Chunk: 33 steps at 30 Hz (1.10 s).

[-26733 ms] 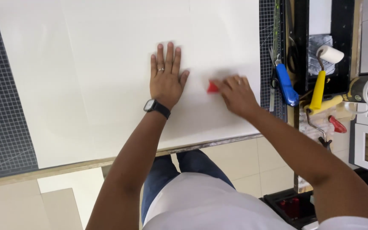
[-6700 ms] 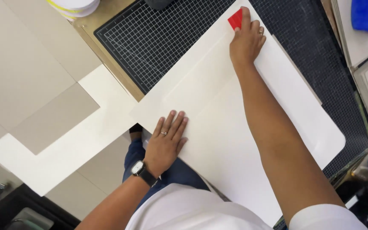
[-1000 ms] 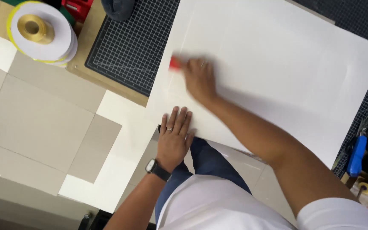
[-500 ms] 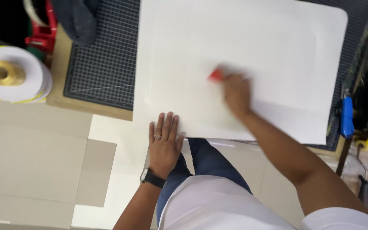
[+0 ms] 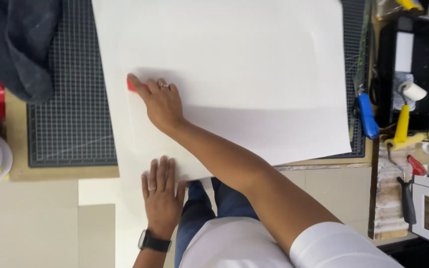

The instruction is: Applying glue to cardboard pieces, mounting them on a white sheet, smoothing the surface with a squeegee, and trimming excess material with a utility knife.

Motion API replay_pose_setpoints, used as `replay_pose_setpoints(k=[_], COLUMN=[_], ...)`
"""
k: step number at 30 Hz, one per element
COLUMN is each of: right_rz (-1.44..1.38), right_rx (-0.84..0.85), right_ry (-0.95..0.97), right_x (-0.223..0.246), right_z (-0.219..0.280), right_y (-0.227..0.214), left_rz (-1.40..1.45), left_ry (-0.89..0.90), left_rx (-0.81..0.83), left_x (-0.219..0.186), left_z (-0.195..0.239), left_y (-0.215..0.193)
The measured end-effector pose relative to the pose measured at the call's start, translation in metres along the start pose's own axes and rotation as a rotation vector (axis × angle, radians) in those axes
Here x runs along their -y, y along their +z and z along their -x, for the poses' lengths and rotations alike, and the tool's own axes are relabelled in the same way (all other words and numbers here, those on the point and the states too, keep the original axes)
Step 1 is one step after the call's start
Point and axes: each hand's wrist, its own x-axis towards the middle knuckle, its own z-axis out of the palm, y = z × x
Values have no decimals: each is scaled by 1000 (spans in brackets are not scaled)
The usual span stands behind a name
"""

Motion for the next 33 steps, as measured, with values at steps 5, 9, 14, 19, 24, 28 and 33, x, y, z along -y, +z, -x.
replay_pose_setpoints(k=[5, 9, 14, 19, 24, 28, 33], right_rz=[625, 870, 712, 307, 473, 877, 1119], right_rx=[-169, -188, -201, -239, 180, -124, -362], right_ry=[214, 425, 884, 288, 31, 483, 709], right_x=[-229, -420, -465, -237, -295, -462, -433], right_z=[-33, -2, -9, 40, 40, 17, 11], right_y=[-19, -99, -131, -72, -78, -130, -97], left_rz=[-19, -41, 48, 83, -94, -62, -37], left_ry=[-21, -30, -91, 17, -8, -21, 1], left_rx=[72, 96, 43, -1, 145, 144, 166], left_x=[-1, -3, -5, -21, -23, -21, -15], left_z=[3, -1, -14, -56, -63, -66, -66], left_y=[-3, -2, -5, 18, 44, 39, 35])
